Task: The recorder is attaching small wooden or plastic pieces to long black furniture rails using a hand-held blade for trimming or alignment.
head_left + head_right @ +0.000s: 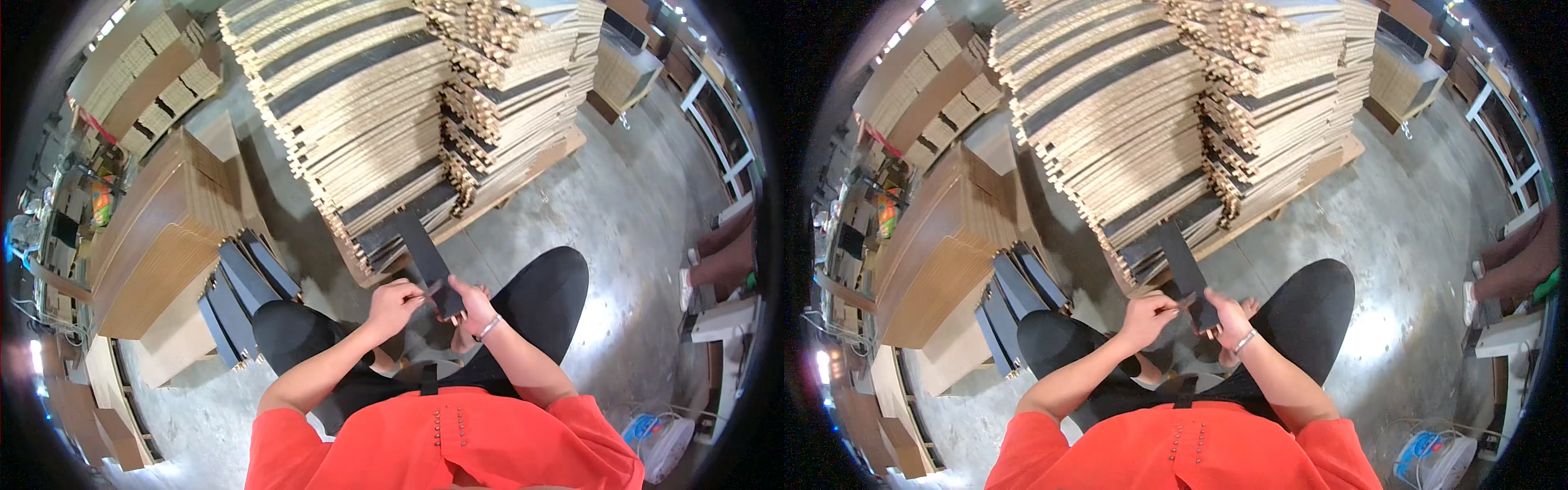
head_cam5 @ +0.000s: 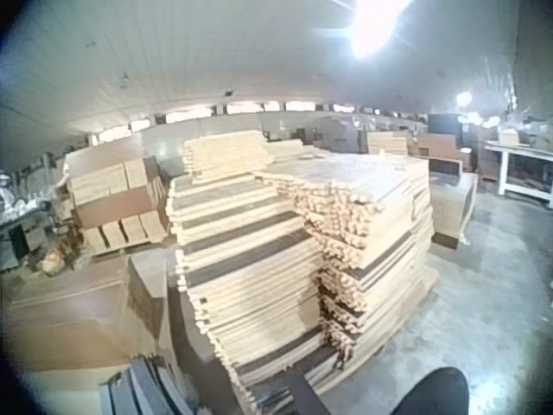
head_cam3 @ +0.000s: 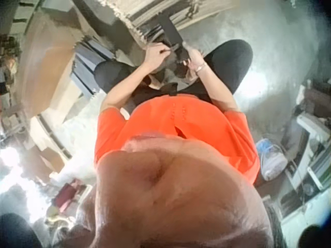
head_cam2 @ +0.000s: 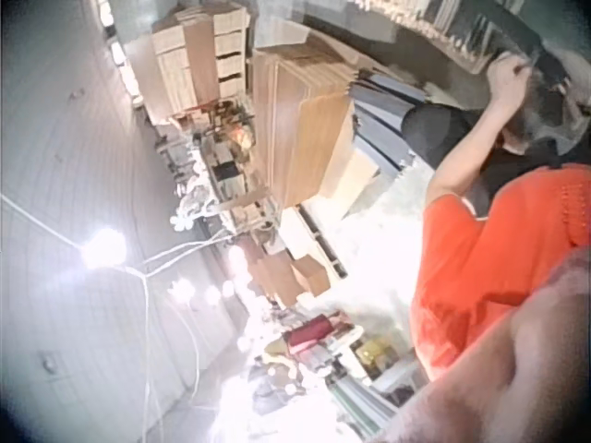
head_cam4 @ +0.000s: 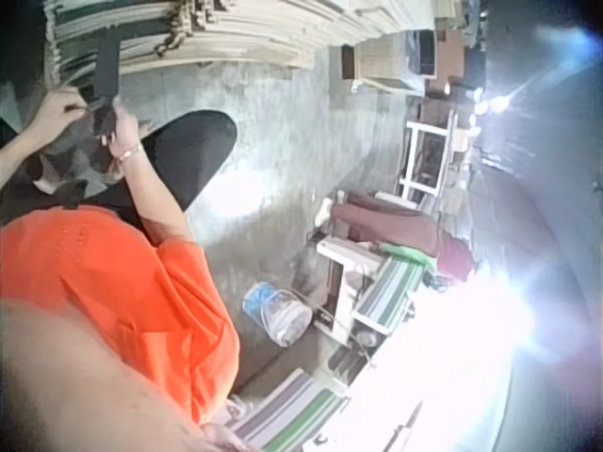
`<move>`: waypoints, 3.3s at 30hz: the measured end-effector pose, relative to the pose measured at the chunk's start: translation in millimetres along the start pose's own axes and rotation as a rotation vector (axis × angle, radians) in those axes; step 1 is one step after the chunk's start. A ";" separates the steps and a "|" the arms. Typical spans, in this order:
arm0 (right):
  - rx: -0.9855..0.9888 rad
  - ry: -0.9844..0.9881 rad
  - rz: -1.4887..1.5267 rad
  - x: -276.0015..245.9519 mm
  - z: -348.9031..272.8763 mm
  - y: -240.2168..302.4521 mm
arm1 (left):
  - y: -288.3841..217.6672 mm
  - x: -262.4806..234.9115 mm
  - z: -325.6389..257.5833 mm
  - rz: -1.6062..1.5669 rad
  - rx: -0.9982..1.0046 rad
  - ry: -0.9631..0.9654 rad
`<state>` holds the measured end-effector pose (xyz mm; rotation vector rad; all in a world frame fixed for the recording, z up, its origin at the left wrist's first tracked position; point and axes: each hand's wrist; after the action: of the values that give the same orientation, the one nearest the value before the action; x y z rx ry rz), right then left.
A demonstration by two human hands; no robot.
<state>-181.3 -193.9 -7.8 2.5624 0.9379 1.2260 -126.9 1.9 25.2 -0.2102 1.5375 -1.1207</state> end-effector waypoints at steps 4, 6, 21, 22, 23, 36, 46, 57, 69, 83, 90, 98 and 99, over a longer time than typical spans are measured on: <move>-0.019 0.080 -0.210 12.3 -24.0 0.1 | 18.4 -53.6 -21.4 -0.027 -0.123 -0.195; 0.005 0.064 -0.233 25.1 -44.8 -1.7 | 22.1 -71.2 -28.9 -0.020 -0.152 -0.259; -0.171 0.362 -0.610 180.1 101.0 -87.8 | 28.8 -119.7 -65.0 -0.064 -0.131 -0.917; -0.057 0.281 -0.710 213.0 89.7 -96.6 | 34.9 -122.7 -73.6 -0.105 -0.155 -0.954; -0.042 0.286 -0.730 226.6 95.3 -106.3 | 39.2 -124.9 -74.4 -0.158 -0.150 -0.984; -0.398 0.604 -1.073 289.4 175.4 -210.1 | 55.1 -143.8 -99.8 -0.566 -0.327 -1.167; -0.486 0.570 -0.962 299.2 207.7 -256.1 | 49.7 -148.2 -98.3 -0.732 -0.285 -1.169; -0.199 0.132 -0.672 175.5 147.5 -142.1 | 52.0 -143.5 -95.6 -0.746 -0.273 -1.082; -0.411 -0.509 -0.403 128.0 191.6 -22.4 | 52.4 -121.4 -68.0 -0.714 -0.319 -0.912; -0.467 -0.589 -0.391 94.8 201.0 -18.3 | 52.3 -108.7 -59.2 -0.641 -0.308 -0.884; -0.515 -0.618 -0.628 77.5 232.8 -9.3 | 46.6 -94.7 -42.2 -0.540 -0.330 -0.847; -0.353 -0.407 -0.273 64.7 210.8 -5.1 | 45.0 -96.9 -43.5 -0.570 -0.349 -0.830; -0.312 -0.346 -0.192 63.5 201.9 -6.9 | 47.3 -97.1 -46.0 -0.577 -0.350 -0.834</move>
<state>-4.3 -125.0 -101.3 2.2760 0.8192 0.7724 -114.0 115.9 50.0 -1.2559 0.9028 -0.9807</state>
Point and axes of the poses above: each hand's wrist, its own z-axis towards the middle knuckle, its own x-axis out of the palm, y = z × x, and after that the axes turned 11 degrees about z, right-handed
